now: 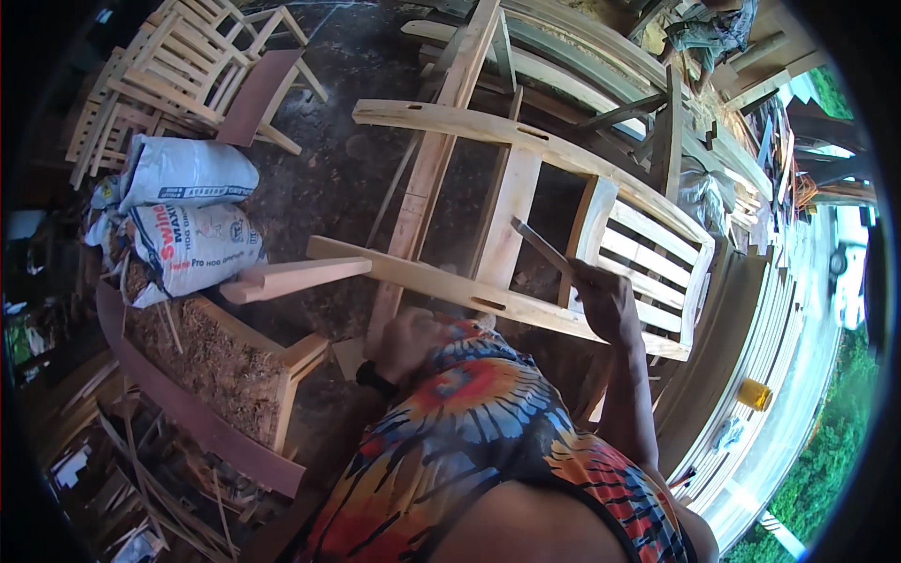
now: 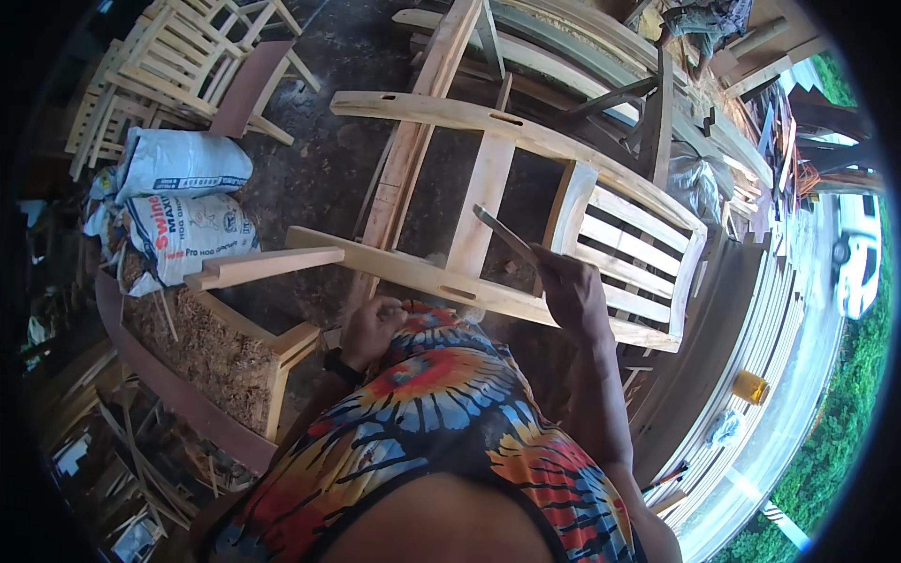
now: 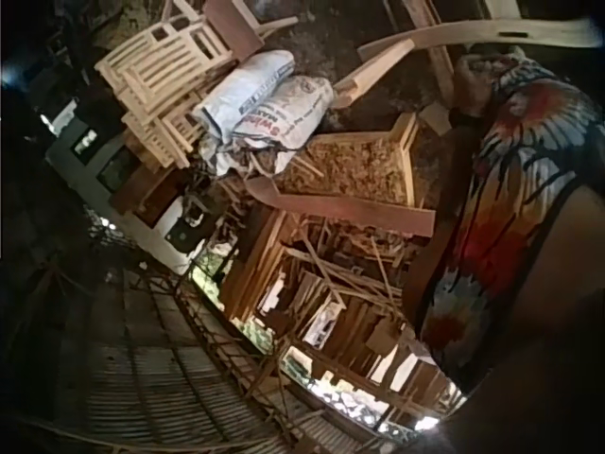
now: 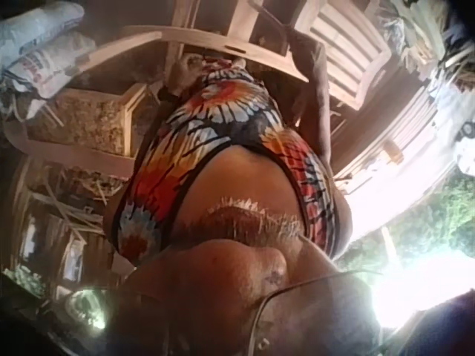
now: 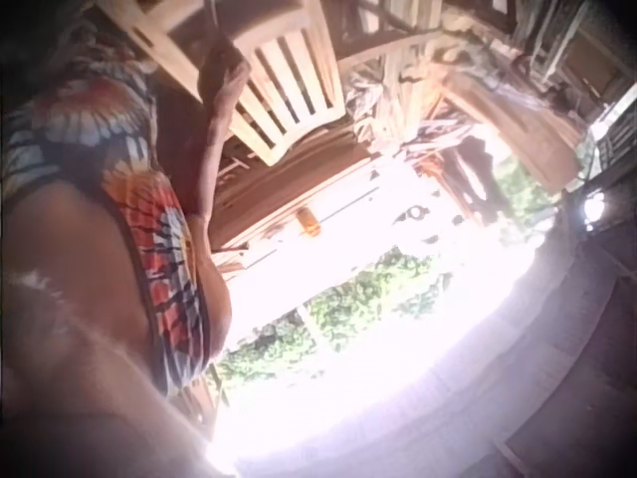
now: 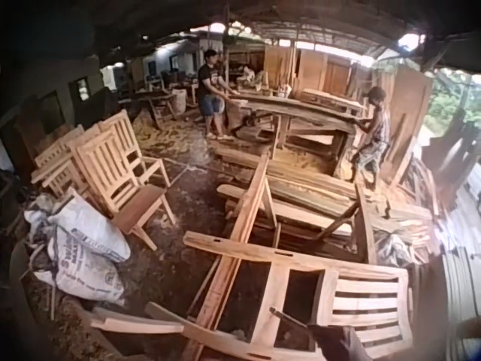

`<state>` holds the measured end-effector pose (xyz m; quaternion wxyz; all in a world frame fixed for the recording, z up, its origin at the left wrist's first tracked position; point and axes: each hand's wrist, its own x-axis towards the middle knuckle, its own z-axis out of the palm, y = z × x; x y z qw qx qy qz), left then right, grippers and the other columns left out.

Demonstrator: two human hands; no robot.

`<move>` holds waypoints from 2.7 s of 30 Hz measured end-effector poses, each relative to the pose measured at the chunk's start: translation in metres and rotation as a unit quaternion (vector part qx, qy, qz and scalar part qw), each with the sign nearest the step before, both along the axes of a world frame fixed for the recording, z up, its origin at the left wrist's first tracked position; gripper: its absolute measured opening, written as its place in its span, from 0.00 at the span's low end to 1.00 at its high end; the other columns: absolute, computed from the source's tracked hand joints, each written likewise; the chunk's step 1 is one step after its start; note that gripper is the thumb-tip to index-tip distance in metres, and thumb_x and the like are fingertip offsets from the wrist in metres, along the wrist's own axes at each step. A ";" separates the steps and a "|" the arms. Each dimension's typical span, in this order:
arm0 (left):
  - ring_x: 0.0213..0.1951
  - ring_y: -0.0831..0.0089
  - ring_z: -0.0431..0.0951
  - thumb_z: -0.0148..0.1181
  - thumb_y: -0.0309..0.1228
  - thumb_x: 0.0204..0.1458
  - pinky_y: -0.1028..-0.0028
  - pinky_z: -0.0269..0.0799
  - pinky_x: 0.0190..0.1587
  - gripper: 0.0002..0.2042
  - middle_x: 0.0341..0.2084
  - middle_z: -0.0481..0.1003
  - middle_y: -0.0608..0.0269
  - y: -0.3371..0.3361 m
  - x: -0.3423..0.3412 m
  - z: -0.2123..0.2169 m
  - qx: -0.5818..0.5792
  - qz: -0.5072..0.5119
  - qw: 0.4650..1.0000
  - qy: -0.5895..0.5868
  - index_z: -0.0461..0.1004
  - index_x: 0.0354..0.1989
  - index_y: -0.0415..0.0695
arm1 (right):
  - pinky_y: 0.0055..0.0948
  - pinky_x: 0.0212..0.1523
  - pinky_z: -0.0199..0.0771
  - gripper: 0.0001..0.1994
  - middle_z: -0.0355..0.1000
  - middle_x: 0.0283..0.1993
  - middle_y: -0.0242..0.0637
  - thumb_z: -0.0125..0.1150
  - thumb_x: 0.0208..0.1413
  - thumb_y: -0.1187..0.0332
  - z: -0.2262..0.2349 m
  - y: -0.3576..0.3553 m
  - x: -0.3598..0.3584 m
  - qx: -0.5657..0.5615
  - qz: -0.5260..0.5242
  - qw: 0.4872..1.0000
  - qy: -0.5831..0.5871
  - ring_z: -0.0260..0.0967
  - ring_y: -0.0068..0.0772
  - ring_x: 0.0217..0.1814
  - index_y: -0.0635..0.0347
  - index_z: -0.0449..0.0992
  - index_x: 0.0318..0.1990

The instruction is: The person assembles a wooden chair by using a hammer to secure joints, applying adhesive with a brush to wooden slats, and fitting the components together by hand.

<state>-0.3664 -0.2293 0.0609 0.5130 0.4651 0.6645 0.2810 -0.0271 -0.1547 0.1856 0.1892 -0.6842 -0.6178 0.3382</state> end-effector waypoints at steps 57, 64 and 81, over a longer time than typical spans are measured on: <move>0.23 0.64 0.81 0.56 0.30 0.58 0.67 0.77 0.24 0.10 0.24 0.78 0.52 -0.021 -0.189 -0.121 -0.281 0.123 0.952 0.005 0.75 0.34 0.33 | 0.45 0.47 0.83 0.14 0.82 0.49 0.43 0.67 0.52 0.69 0.004 0.379 -0.270 -0.022 0.384 0.767 -0.513 0.81 0.46 0.52 0.58 0.84 0.47; 0.24 0.64 0.82 0.57 0.30 0.59 0.67 0.80 0.25 0.10 0.25 0.78 0.53 -0.038 -0.190 -0.126 -0.287 0.148 0.946 -0.009 0.75 0.34 0.33 | 0.45 0.43 0.84 0.12 0.83 0.45 0.43 0.66 0.52 0.67 -0.026 0.372 -0.282 0.047 0.420 0.748 -0.512 0.83 0.47 0.49 0.55 0.86 0.43; 0.27 0.58 0.81 0.58 0.33 0.59 0.62 0.78 0.29 0.11 0.28 0.77 0.48 -0.070 -0.190 -0.203 -0.320 0.237 0.906 -0.140 0.74 0.34 0.35 | 0.48 0.46 0.84 0.15 0.82 0.48 0.46 0.67 0.49 0.70 0.021 0.356 -0.243 0.029 0.335 0.804 -0.490 0.82 0.48 0.51 0.58 0.83 0.46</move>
